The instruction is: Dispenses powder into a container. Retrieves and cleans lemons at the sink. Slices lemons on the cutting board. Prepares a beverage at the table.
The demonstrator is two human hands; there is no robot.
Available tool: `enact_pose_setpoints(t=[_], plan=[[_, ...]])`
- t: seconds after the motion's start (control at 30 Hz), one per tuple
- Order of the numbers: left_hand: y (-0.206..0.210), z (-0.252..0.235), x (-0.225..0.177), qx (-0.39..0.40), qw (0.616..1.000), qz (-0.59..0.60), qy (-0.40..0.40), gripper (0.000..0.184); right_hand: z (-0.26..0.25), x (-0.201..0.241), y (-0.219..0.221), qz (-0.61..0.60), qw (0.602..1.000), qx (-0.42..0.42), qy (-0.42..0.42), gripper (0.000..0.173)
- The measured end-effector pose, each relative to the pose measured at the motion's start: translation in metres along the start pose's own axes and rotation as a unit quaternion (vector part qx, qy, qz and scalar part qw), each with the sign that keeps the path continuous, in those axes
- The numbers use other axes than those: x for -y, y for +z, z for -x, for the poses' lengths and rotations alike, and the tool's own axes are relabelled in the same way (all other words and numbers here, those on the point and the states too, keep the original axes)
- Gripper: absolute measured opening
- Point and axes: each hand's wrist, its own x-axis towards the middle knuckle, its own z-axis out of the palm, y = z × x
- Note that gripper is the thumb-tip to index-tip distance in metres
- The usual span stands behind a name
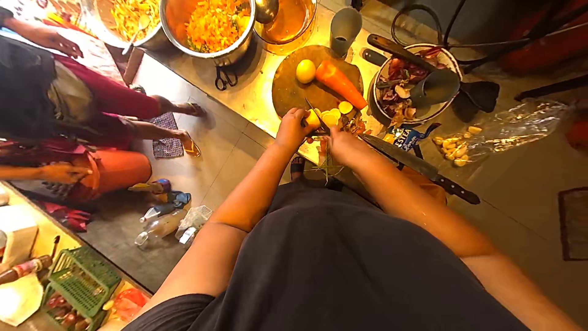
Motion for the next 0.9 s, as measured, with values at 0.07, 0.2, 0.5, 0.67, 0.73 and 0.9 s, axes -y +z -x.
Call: enact_pose_setpoints(t=[0.07, 0.2, 0.5, 0.67, 0.73, 0.9], plan=[[0.002, 0.001, 0.005, -0.004, 1.0, 0.01, 0.011, 0.038, 0.013, -0.012, 0.009, -0.009, 1.0, 0.014, 0.005, 0.044], [0.003, 0.003, 0.009, -0.008, 1.0, 0.018, 0.019, 0.039, -0.001, -0.014, 0.029, -0.034, 0.999, -0.012, 0.01, 0.046], [-0.001, 0.002, 0.004, -0.008, 1.0, 0.02, -0.011, 0.042, 0.003, -0.008, 0.031, -0.003, 0.999, -0.022, 0.029, 0.045], [-0.002, 0.004, 0.012, -0.026, 0.997, 0.065, -0.024, 0.04, 0.006, -0.018, 0.047, -0.023, 0.999, -0.022, 0.043, 0.047], [-0.001, 0.005, 0.011, -0.024, 0.997, 0.069, -0.021, 0.041, 0.006, -0.017, 0.039, -0.026, 0.999, -0.014, 0.037, 0.046], [0.0, 0.004, 0.008, -0.017, 0.999, 0.044, -0.016, 0.043, 0.037, 0.001, 0.006, 0.027, 0.997, -0.064, 0.027, 0.045]])
